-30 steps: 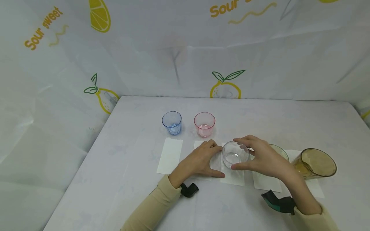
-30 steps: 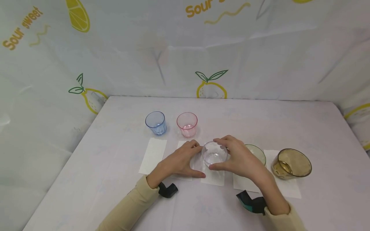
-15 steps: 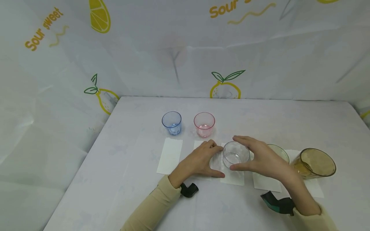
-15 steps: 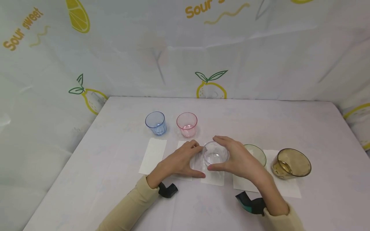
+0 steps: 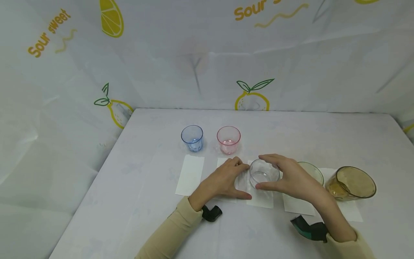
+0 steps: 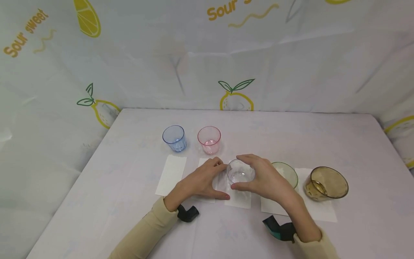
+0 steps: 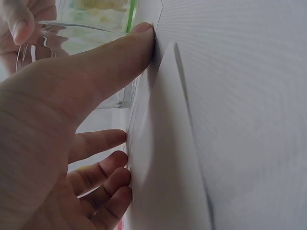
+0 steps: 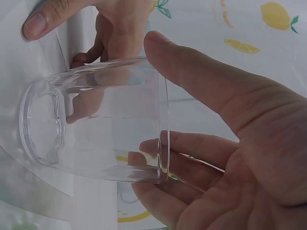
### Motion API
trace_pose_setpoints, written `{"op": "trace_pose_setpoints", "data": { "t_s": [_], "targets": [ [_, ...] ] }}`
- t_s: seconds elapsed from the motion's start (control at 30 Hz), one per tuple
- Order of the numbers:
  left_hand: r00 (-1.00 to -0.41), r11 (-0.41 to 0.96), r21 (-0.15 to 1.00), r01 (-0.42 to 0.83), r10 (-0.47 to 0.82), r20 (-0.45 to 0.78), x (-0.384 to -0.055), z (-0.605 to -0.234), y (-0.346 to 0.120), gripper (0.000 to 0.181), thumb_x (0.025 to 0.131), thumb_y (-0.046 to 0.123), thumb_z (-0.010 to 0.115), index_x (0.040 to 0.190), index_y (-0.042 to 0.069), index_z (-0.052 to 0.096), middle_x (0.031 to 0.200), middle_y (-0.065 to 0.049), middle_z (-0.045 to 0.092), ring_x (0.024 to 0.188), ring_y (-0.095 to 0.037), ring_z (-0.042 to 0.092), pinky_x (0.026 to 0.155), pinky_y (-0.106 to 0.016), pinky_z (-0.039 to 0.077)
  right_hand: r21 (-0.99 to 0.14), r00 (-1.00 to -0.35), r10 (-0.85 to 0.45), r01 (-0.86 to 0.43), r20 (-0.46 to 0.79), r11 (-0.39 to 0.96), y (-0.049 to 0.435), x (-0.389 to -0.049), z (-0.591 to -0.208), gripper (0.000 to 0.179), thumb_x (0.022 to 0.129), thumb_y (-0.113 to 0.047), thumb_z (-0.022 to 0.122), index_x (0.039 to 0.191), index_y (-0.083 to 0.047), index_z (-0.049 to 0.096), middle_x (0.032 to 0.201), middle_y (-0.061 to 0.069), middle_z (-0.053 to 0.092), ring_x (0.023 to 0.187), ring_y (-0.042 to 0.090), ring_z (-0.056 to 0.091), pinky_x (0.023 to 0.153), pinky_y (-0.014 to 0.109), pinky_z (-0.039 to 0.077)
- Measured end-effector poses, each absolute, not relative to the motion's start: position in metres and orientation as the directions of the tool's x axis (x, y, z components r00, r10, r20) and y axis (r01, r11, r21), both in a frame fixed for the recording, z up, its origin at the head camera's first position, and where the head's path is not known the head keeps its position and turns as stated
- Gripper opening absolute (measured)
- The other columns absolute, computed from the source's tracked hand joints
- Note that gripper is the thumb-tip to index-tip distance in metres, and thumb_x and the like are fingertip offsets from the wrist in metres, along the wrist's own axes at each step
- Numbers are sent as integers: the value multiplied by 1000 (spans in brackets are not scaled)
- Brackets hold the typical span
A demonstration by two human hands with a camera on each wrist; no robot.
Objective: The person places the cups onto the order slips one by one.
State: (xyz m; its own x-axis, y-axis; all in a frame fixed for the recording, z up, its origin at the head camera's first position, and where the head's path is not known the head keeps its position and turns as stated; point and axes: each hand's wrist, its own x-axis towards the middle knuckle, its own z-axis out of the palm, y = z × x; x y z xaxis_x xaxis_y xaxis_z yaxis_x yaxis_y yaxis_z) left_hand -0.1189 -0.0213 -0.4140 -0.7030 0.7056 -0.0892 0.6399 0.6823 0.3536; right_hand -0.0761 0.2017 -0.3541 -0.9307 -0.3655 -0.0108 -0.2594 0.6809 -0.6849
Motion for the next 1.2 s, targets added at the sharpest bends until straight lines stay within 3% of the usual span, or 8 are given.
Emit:
{"op": "trace_pose_setpoints", "data": {
  "t_s": [0.43, 0.6, 0.7, 0.83, 0.93, 1.0, 1.2],
  "targets": [
    [-700, 676, 344, 652, 711, -72, -118, -414, -22, 83, 75, 57, 86, 143, 16, 57, 120, 1, 56, 103, -11, 50, 84, -16, 43, -714, -922, -384, -302, 51, 631, 202, -74, -356, 81, 75, -37, 91, 142, -8, 56, 144, 18, 59, 132, 43, 56, 101, 67, 47],
    [-700, 671, 366, 645, 711, -69, -118, -410, -24, 81, 77, 55, 86, 143, 17, 57, 118, 0, 57, 100, -11, 51, 84, -17, 44, -727, -921, -369, -338, 125, 598, 201, -74, -356, 75, 79, -28, 89, 142, -9, 56, 145, 16, 58, 135, 40, 53, 105, 61, 46],
    [-707, 669, 405, 623, 704, -76, -119, -405, -29, 78, 79, 51, 86, 143, 16, 57, 121, -1, 57, 104, -12, 52, 89, -20, 47, -738, -917, -350, -368, 189, 566, 201, -76, -356, 70, 80, -21, 89, 141, -10, 57, 143, 14, 60, 134, 32, 54, 108, 48, 46],
    [-700, 659, 445, 607, 708, -94, -123, -396, -36, 73, 82, 46, 84, 142, 15, 58, 124, -2, 58, 110, -13, 53, 95, -24, 49, -756, -914, -312, -394, 260, 522, 201, -77, -357, 67, 80, -15, 88, 140, -11, 59, 139, 12, 63, 132, 3, 52, 109, 17, 43],
    [-680, 651, 451, 611, 723, -123, -126, -389, -42, 69, 84, 45, 83, 142, 16, 60, 121, -3, 60, 108, -14, 55, 94, -25, 49, -777, -919, -280, -387, 279, 496, 201, -78, -358, 66, 81, -12, 87, 141, -12, 59, 137, 12, 63, 127, -13, 46, 105, 2, 36],
    [-669, 650, 454, 610, 729, -145, -128, -384, -48, 68, 84, 45, 83, 142, 17, 60, 121, -3, 62, 107, -15, 57, 94, -26, 49, -793, -925, -260, -372, 276, 482, 200, -79, -357, 65, 82, -11, 86, 141, -12, 59, 138, 13, 62, 129, -9, 47, 103, 0, 35],
    [-693, 664, 502, 554, 702, -163, -132, -372, -61, 74, 85, 43, 83, 147, 16, 54, 130, -5, 63, 119, -19, 60, 102, -33, 50, -815, -940, -225, -336, 257, 472, 200, -79, -354, 64, 84, -12, 84, 143, -12, 58, 144, 15, 58, 134, 28, 51, 102, 0, 36]
  ]
}}
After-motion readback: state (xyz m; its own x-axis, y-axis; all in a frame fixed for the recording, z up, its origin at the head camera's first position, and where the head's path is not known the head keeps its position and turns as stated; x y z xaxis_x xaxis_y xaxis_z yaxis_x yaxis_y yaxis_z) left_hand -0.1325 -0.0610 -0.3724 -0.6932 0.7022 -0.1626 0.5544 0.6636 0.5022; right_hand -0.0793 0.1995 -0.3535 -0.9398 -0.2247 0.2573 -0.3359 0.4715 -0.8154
